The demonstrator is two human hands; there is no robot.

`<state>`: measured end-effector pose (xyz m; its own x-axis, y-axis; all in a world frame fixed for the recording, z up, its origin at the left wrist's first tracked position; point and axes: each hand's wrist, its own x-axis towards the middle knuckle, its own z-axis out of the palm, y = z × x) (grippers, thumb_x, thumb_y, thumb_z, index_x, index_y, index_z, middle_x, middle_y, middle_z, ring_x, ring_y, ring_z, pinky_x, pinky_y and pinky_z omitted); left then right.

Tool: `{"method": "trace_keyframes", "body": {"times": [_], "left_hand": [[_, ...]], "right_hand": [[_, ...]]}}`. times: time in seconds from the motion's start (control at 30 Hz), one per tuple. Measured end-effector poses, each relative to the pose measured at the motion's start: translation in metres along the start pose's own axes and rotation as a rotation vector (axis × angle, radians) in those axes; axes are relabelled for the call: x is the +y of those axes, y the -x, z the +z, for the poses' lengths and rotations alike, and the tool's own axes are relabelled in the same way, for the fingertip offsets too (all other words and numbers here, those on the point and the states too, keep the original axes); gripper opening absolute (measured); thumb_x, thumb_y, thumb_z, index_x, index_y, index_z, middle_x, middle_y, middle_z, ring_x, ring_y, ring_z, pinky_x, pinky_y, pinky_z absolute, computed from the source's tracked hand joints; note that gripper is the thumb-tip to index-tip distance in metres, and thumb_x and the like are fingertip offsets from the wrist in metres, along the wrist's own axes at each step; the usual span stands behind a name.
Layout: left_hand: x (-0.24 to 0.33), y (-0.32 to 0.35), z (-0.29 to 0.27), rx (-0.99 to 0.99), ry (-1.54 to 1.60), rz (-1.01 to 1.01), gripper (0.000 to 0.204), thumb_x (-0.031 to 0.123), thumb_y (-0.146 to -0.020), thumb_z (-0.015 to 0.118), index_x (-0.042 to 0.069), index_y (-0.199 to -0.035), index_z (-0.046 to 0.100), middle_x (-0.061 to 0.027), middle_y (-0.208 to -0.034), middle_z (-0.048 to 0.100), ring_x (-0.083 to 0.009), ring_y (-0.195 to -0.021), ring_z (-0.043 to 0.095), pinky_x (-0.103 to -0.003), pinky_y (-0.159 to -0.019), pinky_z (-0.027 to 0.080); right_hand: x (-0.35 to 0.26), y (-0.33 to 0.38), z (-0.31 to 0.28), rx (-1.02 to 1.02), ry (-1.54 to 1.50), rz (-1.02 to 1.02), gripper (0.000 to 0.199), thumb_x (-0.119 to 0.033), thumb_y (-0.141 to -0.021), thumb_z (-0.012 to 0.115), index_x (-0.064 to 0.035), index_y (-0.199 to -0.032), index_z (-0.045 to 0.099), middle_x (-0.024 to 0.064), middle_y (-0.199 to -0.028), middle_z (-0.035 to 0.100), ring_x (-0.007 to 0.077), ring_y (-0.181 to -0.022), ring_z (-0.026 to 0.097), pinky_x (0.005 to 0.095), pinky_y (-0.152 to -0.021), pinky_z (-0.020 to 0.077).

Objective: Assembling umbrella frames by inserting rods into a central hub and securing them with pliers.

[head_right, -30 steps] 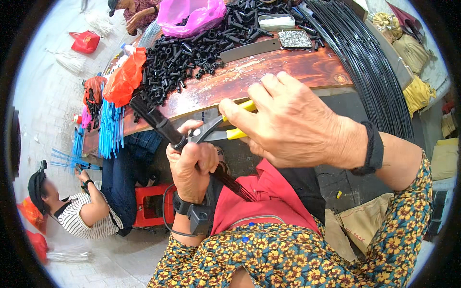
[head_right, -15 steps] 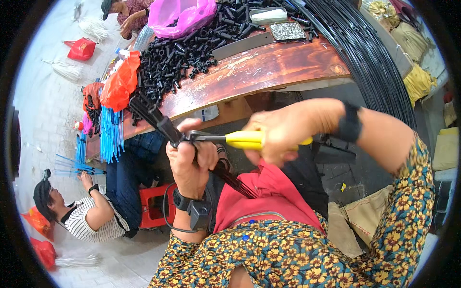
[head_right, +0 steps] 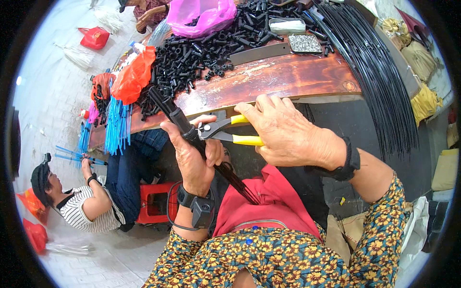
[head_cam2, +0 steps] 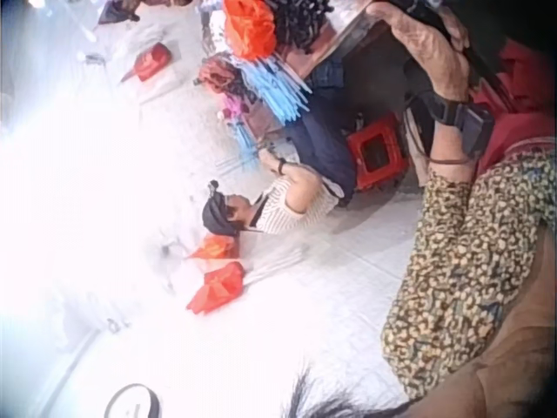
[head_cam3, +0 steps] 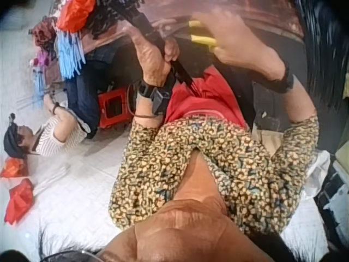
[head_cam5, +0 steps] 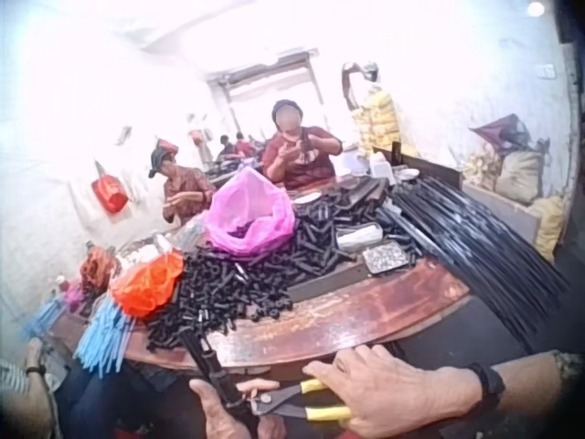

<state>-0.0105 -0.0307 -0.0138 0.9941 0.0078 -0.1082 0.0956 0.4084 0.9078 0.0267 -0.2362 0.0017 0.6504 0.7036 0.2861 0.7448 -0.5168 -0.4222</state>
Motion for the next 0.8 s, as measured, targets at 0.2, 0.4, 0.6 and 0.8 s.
{"method": "trace_keyframes", "body": {"times": [0.2,0.4,0.6,0.8], "left_hand": [[0.000,-0.002,0.000,0.047,-0.002,0.027,0.090,0.081,-0.085,0.021,0.004,-0.107,0.061,0.0006,-0.041,0.034,-0.0108,-0.033,0.027,-0.027,-0.036,0.025],[0.000,-0.002,-0.001,0.097,0.026,0.064,0.092,0.080,-0.086,0.024,0.000,-0.107,0.065,0.0005,-0.043,0.041,-0.0081,-0.033,0.031,-0.024,-0.035,0.026],[-0.001,-0.003,-0.002,0.093,0.027,0.082,0.091,0.079,-0.087,0.025,0.000,-0.107,0.065,0.0006,-0.043,0.041,-0.0079,-0.033,0.032,-0.024,-0.035,0.026],[-0.001,-0.003,0.001,0.098,0.019,0.082,0.091,0.079,-0.087,0.026,0.000,-0.108,0.065,0.0007,-0.043,0.041,-0.0078,-0.033,0.032,-0.024,-0.034,0.026]], "right_hand": [[-0.009,-0.004,0.014,0.208,0.251,0.024,0.067,-0.012,-0.069,0.069,-0.0034,-0.131,0.043,0.0173,-0.099,0.049,0.0330,-0.092,0.050,0.0436,-0.079,0.0379],[-0.010,-0.006,0.027,0.263,0.339,0.071,0.066,-0.012,-0.070,0.068,-0.0027,-0.130,0.043,0.0167,-0.094,0.048,0.0318,-0.086,0.048,0.0420,-0.074,0.0362],[-0.005,-0.010,0.028,0.331,0.413,0.029,0.056,-0.009,-0.068,0.066,0.0018,-0.120,0.049,0.0145,-0.085,0.050,0.0293,-0.079,0.051,0.0398,-0.072,0.0387],[-0.001,-0.006,0.032,0.318,0.334,0.039,0.035,-0.008,-0.067,0.067,-0.0013,-0.098,0.053,0.0125,-0.074,0.055,0.0303,-0.070,0.057,0.0408,-0.065,0.0444]]}}
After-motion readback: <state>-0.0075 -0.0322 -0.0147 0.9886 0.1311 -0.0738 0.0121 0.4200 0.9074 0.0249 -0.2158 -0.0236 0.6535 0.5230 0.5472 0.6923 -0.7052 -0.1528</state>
